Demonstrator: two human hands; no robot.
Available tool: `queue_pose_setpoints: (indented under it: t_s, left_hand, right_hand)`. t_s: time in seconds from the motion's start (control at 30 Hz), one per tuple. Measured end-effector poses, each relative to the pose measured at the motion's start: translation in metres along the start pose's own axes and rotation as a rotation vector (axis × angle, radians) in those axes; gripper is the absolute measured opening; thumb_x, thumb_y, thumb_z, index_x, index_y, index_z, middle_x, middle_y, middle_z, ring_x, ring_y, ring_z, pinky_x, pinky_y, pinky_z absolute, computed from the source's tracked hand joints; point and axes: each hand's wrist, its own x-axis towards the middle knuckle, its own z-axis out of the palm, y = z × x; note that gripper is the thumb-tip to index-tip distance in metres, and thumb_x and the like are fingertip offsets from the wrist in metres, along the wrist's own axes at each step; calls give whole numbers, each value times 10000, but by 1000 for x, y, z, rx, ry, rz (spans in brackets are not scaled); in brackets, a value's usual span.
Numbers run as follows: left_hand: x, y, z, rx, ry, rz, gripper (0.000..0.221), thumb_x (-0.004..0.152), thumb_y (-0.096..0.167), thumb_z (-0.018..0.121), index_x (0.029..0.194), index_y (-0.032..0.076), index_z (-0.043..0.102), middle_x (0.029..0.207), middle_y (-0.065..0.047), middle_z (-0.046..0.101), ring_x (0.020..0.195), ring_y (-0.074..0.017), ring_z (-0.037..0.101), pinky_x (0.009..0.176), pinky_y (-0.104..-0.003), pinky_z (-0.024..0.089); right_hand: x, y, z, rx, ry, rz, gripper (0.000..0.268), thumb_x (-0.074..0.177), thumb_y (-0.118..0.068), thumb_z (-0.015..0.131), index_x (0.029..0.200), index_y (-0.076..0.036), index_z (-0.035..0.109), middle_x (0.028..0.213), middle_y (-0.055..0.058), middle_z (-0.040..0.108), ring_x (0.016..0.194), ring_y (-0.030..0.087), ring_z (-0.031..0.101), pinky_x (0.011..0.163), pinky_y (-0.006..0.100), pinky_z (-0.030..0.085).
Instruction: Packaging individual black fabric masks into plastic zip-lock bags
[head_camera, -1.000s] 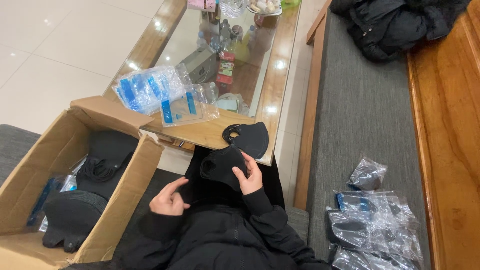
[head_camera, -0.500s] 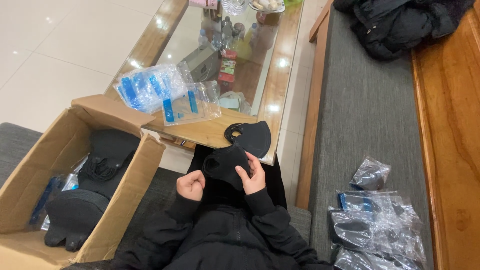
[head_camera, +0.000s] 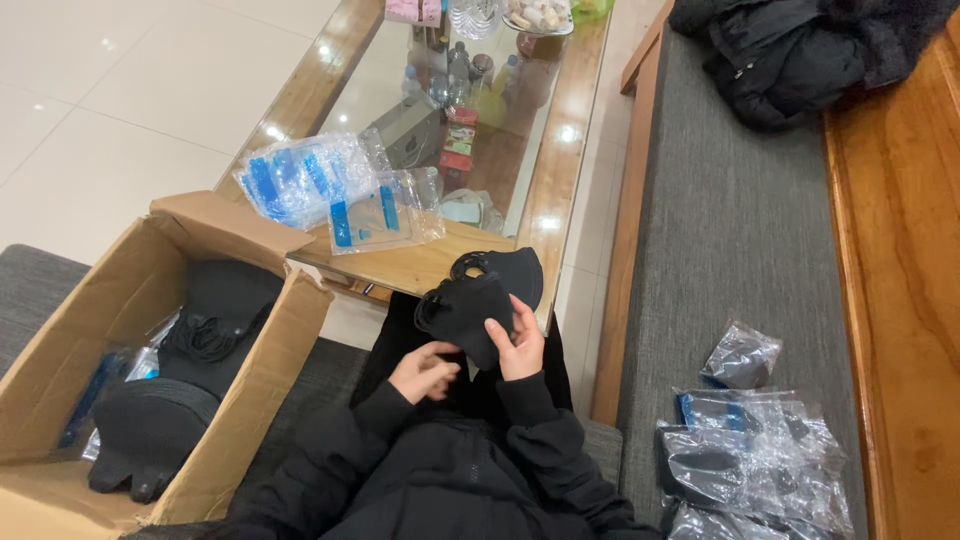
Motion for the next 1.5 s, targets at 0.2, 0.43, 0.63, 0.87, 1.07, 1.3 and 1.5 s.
queue_pose_setpoints:
  t_s: [0.2, 0.43, 0.63, 0.87, 1.07, 1.3, 1.5]
  left_hand:
    - [7, 33, 16, -637, -290, -78, 844, 846, 106, 848, 1532, -41, 378, 1426, -238, 567, 1228, -303, 613, 1030, -478, 510]
    - [32, 10, 13, -778, -127, -412, 706, 853, 148, 867, 1455, 42, 514, 1307, -295, 631, 1104, -395, 700, 934, -540, 575]
    - [60, -15, 24, -748, 33, -366, 803, 835, 175, 897, 1501, 75, 460, 1360, -245, 618, 1136, -399, 673, 933, -556, 570]
    - [54, 6, 18, -708, 117, -354, 882, 829, 245, 902, 1532, 48, 407, 1464, -219, 547, 1263, -400, 587, 974, -555, 534]
    - [64, -34, 12, -859, 183, -316, 858, 820, 149, 901, 1525, 81, 417, 1381, -219, 611, 1200, -407, 632, 964, -561, 550]
    - [52, 7, 5, -843, 98, -362, 874, 766, 129, 926, 1507, 92, 464, 1321, -170, 670, 1129, -357, 688, 877, -533, 597]
    - [67, -36, 1, -836, 29, -407, 704, 800, 164, 923, 1401, 65, 570, 1244, -205, 694, 1072, -390, 704, 875, -587, 593]
  right_hand:
    - [5, 32, 4, 100, -50, 22, 640, 854, -30, 806, 1447, -57, 568, 1206, 149, 714, 1028, 180, 685, 875, 319, 608]
    - [-16, -21, 15, -314, -63, -90, 658, 933, -173, 725, 1531, -91, 463, 1333, 228, 627, 1216, 353, 628, 984, 443, 549]
    - [-23, -33, 25, -736, -53, -406, 656, 967, -217, 647, 1569, -109, 410, 1307, 183, 567, 1168, 403, 621, 934, 483, 540]
    - [-21, -43, 29, -778, 16, -638, 355, 915, -186, 681, 1267, -143, 677, 1189, 51, 544, 1032, 298, 574, 906, 412, 483]
    - [-27, -18, 30, -656, -127, -532, 166, 989, -196, 653, 1103, -99, 724, 804, 40, 633, 751, 248, 625, 720, 323, 538]
    - [-18, -31, 32, -558, 7, -389, 157, 950, -168, 709, 1082, -87, 735, 857, 172, 736, 844, 360, 736, 699, 424, 590]
    - [-10, -39, 29, -471, -12, -199, 115, 962, -237, 690, 1068, -192, 696, 883, 98, 792, 922, 256, 760, 774, 395, 585]
